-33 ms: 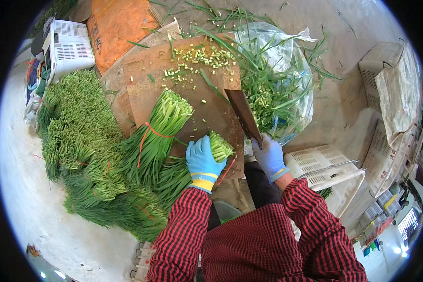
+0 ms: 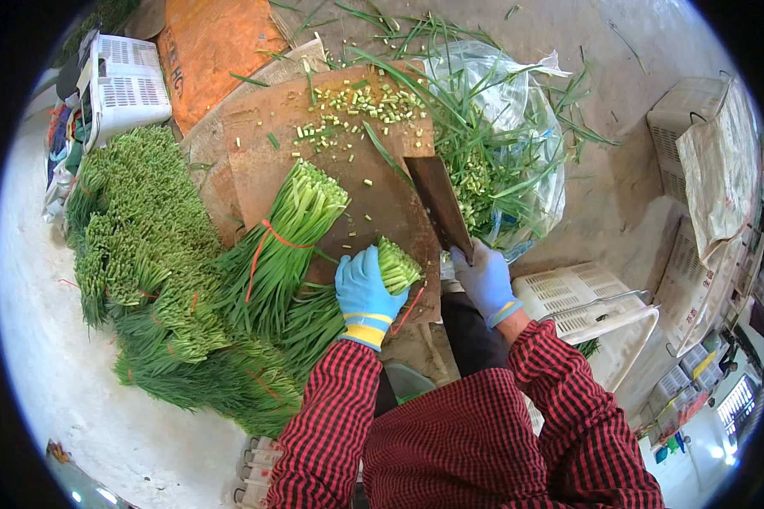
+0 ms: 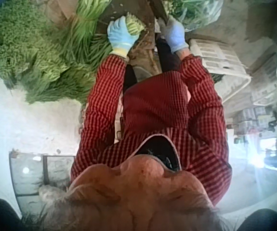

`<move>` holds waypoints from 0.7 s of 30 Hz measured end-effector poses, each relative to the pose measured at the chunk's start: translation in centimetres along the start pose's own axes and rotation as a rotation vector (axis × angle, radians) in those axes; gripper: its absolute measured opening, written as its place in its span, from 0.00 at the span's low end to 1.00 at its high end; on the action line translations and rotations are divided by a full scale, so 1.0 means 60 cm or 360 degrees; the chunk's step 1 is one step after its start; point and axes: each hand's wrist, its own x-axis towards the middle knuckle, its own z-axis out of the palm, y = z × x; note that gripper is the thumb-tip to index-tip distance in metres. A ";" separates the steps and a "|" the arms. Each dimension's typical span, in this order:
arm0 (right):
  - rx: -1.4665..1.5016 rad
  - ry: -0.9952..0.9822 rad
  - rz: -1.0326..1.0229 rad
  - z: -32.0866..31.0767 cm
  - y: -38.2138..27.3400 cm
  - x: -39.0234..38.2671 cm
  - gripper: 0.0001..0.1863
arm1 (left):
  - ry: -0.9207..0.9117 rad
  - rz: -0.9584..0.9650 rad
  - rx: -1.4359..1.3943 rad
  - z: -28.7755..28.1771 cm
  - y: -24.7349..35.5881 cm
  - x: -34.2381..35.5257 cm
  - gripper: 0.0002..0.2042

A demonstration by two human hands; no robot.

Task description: The person trims the root ends of green onion bundles with a cleaver, ties them with rubber bands, and places them into a plastic crate. The person repeats this process for multiple bundles in a food processing room.

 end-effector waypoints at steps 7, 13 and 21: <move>0.1325 -0.0527 0.0229 0.063 -0.083 0.090 0.17 | 0.0057 0.0120 -0.0363 -0.123 -0.021 -0.108 0.50; 0.0015 -0.0557 -0.0131 0.010 -0.088 -0.026 0.26 | 0.0048 0.0241 -0.0694 -0.206 -0.050 -0.178 0.49; 0.1805 -0.2622 0.1406 0.021 -0.159 -0.307 0.31 | -0.0176 0.0865 -0.0785 -0.330 0.007 -0.348 0.25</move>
